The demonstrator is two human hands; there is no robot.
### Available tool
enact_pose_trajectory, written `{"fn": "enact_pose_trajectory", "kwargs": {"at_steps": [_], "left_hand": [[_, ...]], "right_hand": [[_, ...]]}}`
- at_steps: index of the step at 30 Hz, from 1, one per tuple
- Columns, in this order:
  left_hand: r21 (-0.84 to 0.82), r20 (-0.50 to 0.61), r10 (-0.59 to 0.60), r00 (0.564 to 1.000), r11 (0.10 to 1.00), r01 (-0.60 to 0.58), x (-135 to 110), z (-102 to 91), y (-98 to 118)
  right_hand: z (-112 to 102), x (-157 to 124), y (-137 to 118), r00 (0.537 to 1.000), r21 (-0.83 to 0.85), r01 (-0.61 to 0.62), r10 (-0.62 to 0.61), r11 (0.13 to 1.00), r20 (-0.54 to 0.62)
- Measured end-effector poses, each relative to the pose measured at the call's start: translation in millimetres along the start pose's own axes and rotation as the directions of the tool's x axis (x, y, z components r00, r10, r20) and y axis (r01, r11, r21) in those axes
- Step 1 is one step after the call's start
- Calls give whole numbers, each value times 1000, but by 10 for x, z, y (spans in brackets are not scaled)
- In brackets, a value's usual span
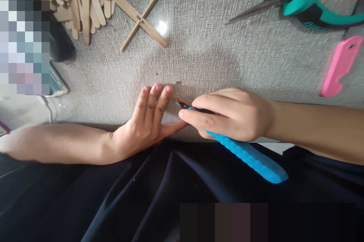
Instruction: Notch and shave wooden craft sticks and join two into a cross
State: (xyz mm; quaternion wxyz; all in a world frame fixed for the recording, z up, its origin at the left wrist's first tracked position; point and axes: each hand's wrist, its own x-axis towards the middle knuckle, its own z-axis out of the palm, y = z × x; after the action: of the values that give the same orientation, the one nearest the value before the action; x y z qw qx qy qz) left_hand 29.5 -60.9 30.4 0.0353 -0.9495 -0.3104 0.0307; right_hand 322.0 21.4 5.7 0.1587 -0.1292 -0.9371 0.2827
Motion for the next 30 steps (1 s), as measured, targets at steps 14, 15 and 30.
{"fn": "enact_pose_trajectory", "kwargs": {"at_steps": [14,15,30], "left_hand": [[-64,-2,-34,999,997,34,-12,32,11],[-35,-14,-25,1000,999,24,-6,30,7],[-91,28,-44,999,995,46,-19,30,17]], "right_hand": [[166,52,7,987,14,-32,34,999,-155],[167,47,6,988,16,-33,35,999,-152],[-37,82,23,995,130,-86,78,988,64]]}}
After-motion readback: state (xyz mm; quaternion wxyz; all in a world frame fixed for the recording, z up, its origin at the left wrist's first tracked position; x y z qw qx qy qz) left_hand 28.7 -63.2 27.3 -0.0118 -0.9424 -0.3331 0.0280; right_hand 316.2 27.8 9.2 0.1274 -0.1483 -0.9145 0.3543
